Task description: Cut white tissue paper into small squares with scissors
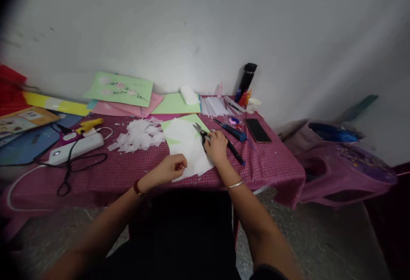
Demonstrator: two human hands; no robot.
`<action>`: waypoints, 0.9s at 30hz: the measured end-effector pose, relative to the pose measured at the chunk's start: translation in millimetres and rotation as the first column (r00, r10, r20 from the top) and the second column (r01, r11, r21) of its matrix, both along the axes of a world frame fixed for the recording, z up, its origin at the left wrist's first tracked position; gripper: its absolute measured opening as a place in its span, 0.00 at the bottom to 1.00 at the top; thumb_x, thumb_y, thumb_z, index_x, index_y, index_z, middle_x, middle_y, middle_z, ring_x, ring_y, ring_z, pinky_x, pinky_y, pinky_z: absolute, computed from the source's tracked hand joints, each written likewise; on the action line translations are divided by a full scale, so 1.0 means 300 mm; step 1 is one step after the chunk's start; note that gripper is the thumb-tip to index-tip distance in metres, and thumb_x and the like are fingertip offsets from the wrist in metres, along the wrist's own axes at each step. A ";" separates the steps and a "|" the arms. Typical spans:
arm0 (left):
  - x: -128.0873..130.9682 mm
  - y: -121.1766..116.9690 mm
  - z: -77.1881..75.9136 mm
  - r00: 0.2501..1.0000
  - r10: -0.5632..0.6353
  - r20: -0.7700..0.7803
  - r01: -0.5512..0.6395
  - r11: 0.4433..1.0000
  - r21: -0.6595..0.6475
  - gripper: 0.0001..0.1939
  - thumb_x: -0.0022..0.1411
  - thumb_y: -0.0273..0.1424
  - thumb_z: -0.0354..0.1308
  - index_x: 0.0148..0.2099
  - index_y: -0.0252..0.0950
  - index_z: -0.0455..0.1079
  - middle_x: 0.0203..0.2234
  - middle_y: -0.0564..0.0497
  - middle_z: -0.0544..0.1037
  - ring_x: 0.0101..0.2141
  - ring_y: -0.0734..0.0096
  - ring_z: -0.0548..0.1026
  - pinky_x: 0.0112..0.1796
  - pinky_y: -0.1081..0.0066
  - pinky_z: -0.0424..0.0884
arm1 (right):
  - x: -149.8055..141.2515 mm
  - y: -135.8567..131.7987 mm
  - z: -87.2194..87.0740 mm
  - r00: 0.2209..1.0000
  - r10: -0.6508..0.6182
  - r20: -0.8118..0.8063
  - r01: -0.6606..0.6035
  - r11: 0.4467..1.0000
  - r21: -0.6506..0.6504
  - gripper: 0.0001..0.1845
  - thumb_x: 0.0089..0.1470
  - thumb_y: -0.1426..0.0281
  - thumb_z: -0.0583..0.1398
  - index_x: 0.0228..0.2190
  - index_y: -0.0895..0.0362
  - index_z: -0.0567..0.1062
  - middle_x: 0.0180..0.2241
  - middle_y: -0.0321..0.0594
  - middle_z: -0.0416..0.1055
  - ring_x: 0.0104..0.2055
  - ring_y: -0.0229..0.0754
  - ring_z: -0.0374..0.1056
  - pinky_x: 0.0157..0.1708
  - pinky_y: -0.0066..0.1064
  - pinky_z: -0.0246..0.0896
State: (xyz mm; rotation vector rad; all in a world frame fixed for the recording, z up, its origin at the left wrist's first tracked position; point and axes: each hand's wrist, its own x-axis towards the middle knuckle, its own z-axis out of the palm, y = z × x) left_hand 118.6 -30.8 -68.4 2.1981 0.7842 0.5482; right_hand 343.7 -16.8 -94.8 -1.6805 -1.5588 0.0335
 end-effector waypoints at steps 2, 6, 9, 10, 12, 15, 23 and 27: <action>-0.020 0.015 0.033 0.988 0.079 0.132 -0.069 0.995 -0.077 0.05 0.51 0.23 0.52 0.32 0.35 0.66 0.23 0.55 0.69 0.24 0.76 0.66 0.26 0.76 0.61 | -0.034 -0.020 0.020 0.995 0.062 -0.079 -0.057 0.996 0.061 0.12 0.55 0.69 0.54 0.41 0.57 0.73 0.44 0.51 0.69 0.51 0.55 0.64 0.52 0.51 0.59; -0.061 0.041 0.089 0.941 0.207 0.266 -0.202 0.978 -0.045 0.04 0.57 0.29 0.52 0.36 0.35 0.66 0.27 0.52 0.72 0.29 0.73 0.70 0.32 0.72 0.67 | -0.094 -0.056 0.046 0.941 0.223 -0.254 -0.192 0.971 0.141 0.13 0.58 0.64 0.54 0.42 0.55 0.72 0.43 0.47 0.72 0.46 0.48 0.70 0.46 0.42 0.67; -0.073 0.029 0.068 0.984 0.174 0.040 -0.178 0.965 0.194 0.15 0.51 0.31 0.60 0.43 0.36 0.69 0.41 0.45 0.74 0.44 0.61 0.71 0.46 0.61 0.66 | -0.078 -0.078 0.047 0.881 0.223 -0.418 -0.168 0.972 0.165 0.14 0.58 0.62 0.53 0.42 0.56 0.71 0.43 0.47 0.72 0.46 0.48 0.70 0.47 0.42 0.66; -0.072 0.020 0.050 0.985 0.157 -0.072 -0.135 0.959 0.248 0.17 0.49 0.32 0.62 0.44 0.36 0.70 0.43 0.44 0.74 0.46 0.57 0.70 0.48 0.59 0.65 | -0.061 -0.083 0.043 0.854 0.208 -0.477 -0.148 0.976 0.161 0.15 0.58 0.61 0.53 0.42 0.56 0.71 0.42 0.47 0.72 0.46 0.48 0.70 0.47 0.42 0.66; -0.068 0.001 0.013 0.963 0.127 -0.238 -0.060 0.961 0.270 0.11 0.49 0.31 0.62 0.38 0.35 0.71 0.37 0.45 0.75 0.41 0.57 0.71 0.44 0.60 0.66 | -0.025 -0.094 0.031 0.788 0.176 -0.590 -0.114 0.984 0.140 0.15 0.56 0.61 0.54 0.41 0.56 0.70 0.40 0.46 0.73 0.43 0.47 0.71 0.46 0.43 0.67; -0.067 -0.028 0.007 0.952 0.095 -0.292 -0.030 0.975 0.221 0.06 0.55 0.28 0.55 0.26 0.35 0.66 0.24 0.50 0.72 0.29 0.67 0.70 0.35 0.67 0.67 | -0.014 -0.113 0.015 0.675 0.161 -0.720 -0.116 0.987 0.112 0.15 0.53 0.60 0.58 0.39 0.56 0.71 0.37 0.44 0.74 0.39 0.47 0.71 0.44 0.43 0.67; 0.022 -0.104 0.166 0.966 -0.013 0.257 -0.160 0.752 0.640 0.08 0.52 0.18 0.51 0.29 0.37 0.61 0.38 0.46 0.75 0.44 0.63 0.71 0.48 0.58 0.67 | -0.344 -0.248 0.160 -0.183 0.242 -0.953 -0.484 0.821 0.301 0.28 0.49 0.47 0.59 0.44 0.54 0.75 0.43 0.43 0.77 0.44 0.46 0.73 0.42 0.36 0.69; 0.116 -0.150 0.127 0.856 -0.158 0.493 -0.259 0.694 0.672 0.10 0.52 0.21 0.51 0.38 0.37 0.65 0.35 0.46 0.75 0.39 0.63 0.74 0.45 0.57 0.71 | -0.397 -0.253 0.213 -0.443 0.250 -0.861 -0.359 0.830 0.426 0.29 0.48 0.44 0.58 0.37 0.56 0.77 0.34 0.40 0.78 0.39 0.41 0.74 0.42 0.31 0.69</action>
